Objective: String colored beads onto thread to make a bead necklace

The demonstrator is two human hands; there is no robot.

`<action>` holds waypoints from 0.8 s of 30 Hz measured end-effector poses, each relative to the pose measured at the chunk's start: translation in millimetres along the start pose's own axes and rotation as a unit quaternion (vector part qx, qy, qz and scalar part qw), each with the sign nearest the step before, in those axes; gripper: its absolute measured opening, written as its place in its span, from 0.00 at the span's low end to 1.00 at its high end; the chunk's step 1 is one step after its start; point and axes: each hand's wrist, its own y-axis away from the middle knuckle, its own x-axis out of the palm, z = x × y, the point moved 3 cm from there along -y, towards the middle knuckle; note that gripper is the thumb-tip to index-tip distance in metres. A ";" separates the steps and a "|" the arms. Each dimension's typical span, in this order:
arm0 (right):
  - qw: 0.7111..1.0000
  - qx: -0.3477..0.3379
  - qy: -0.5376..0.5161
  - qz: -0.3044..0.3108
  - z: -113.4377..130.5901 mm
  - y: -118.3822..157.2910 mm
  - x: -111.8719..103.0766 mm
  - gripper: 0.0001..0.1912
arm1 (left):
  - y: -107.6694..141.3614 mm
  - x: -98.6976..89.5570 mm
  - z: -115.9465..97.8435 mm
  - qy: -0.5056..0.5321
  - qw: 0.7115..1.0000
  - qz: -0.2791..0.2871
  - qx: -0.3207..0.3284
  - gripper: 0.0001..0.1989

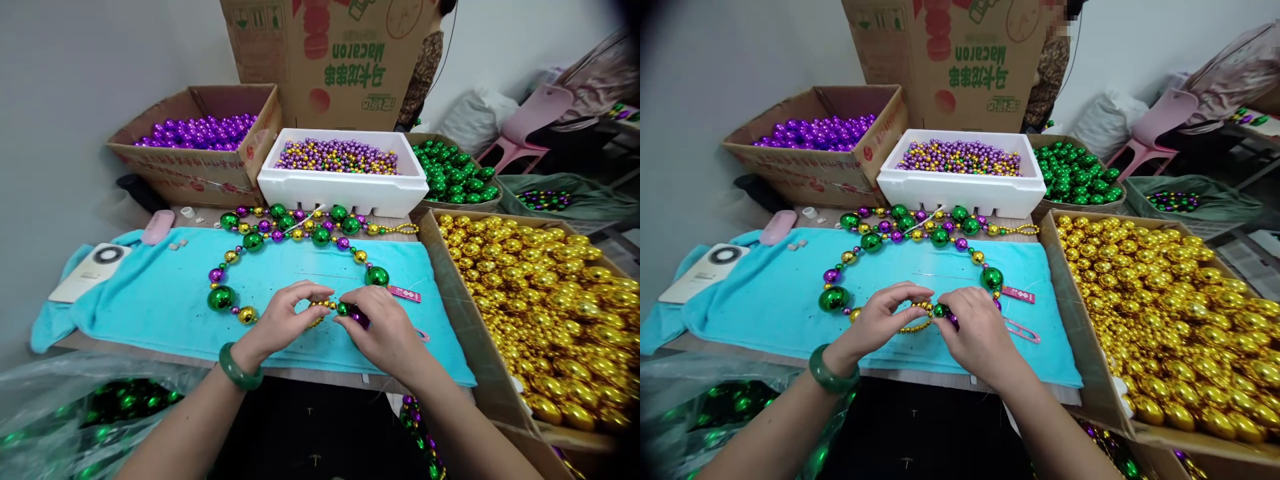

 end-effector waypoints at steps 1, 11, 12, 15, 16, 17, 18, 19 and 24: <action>1.000 -0.001 -0.002 -0.004 0.8 0.3 1.4 0.07 | 0.5 -0.3 0.6 0.000 1.000 -0.001 -0.002 0.10; 0.997 0.036 -0.070 -0.004 -2.9 4.3 9.2 0.10 | 4.8 3.2 6.8 0.037 0.999 0.004 -0.026 0.06; 0.996 0.043 -0.079 -0.002 -2.8 5.1 10.4 0.13 | 5.0 5.2 6.5 0.051 0.998 0.004 -0.032 0.07; 0.995 0.049 -0.087 0.009 2.5 4.5 13.8 0.21 | 4.1 10.9 2.5 0.109 0.993 0.001 -0.053 0.08; 0.995 0.049 -0.085 0.015 5.1 3.0 13.7 0.22 | 3.4 12.1 1.1 0.130 0.990 0.006 -0.061 0.10; 0.995 0.049 -0.082 0.023 7.4 0.8 12.1 0.23 | 2.7 13.0 0.5 0.149 0.986 0.017 -0.072 0.13; 0.995 0.050 -0.079 0.027 9.1 -2.1 8.3 0.22 | 2.0 13.5 0.9 0.161 0.983 0.039 -0.083 0.16; 0.996 0.051 -0.077 0.020 9.9 -5.6 1.7 0.20 | 1.2 13.4 2.3 0.161 0.980 0.069 -0.094 0.19; 0.991 0.044 -0.096 -0.077 2.5 -31.0 -49.9 0.10 | -7.2 -7.2 10.8 0.085 0.976 0.161 -0.121 0.10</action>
